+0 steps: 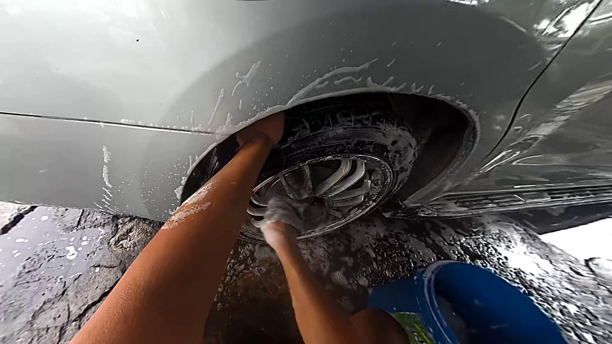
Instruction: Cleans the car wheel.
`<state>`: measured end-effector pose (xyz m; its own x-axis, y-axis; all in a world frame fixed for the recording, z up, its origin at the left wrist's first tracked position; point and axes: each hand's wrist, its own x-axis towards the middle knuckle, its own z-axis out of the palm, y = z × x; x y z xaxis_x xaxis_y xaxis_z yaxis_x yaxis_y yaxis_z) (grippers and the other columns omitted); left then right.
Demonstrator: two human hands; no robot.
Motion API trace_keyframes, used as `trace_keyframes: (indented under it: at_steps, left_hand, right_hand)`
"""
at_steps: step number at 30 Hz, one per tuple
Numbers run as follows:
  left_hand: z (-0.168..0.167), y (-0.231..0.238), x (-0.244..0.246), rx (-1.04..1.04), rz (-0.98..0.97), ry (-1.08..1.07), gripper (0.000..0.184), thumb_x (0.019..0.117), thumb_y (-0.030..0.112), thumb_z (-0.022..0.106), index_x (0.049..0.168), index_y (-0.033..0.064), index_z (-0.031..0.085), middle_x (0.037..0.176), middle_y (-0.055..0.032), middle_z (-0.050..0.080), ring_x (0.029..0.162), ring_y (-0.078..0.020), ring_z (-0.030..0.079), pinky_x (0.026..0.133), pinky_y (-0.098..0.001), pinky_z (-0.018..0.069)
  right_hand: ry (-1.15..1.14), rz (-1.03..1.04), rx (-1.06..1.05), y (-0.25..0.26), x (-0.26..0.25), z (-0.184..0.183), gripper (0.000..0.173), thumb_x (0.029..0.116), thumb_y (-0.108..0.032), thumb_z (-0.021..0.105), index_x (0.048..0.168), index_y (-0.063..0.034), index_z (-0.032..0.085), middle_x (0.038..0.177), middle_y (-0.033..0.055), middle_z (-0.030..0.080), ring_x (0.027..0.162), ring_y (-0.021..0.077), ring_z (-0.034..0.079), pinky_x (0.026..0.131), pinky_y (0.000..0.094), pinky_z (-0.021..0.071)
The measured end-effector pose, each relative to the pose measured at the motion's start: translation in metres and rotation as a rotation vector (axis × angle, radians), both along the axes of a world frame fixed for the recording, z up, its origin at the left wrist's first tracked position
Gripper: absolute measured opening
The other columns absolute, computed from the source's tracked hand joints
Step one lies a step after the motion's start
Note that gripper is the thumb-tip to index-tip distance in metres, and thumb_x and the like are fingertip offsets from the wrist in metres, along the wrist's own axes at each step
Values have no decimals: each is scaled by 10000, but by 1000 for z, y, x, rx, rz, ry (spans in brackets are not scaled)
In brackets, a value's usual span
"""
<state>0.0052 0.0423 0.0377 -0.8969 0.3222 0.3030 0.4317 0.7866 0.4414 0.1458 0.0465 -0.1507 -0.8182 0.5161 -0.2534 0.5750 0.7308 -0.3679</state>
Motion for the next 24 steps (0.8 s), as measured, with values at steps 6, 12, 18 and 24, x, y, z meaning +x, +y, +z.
trace_keyframes:
  at_steps: [6,12,18,24]
  left_hand:
    - [-2,-6,2,85,-10,31,566,1059,483,376,1463,131,558,1524,-173,518,1464,-341,424,1171,-628,309]
    - [0,-14,9,107,-89,-15,559,1060,490,408,1464,138,566,1518,-170,528,1456,-360,432,1169,-641,298]
    - [-4,-13,3,177,-108,-21,564,1034,521,460,1441,152,590,1491,-146,562,1437,-325,462,1171,-611,312]
    - [-7,-11,0,161,-101,-15,568,1021,523,473,1436,155,595,1487,-147,565,1436,-332,460,1170,-624,303]
  right_hand:
    - [2,148,-50,-57,-9,12,421,1012,-297,592,1323,-16,636,1311,235,650,1255,407,601,995,635,484]
    - [-220,-64,-112,-35,45,-49,452,1019,-358,580,1292,-9,667,1301,231,663,1267,383,602,1079,578,448]
    - [-265,-150,85,7,9,-45,510,990,-379,614,1304,22,646,1318,278,637,1277,441,581,1039,647,450]
    - [-60,-128,-177,-42,11,-26,422,1013,-335,615,1194,41,676,1217,272,672,1195,426,621,1012,627,473]
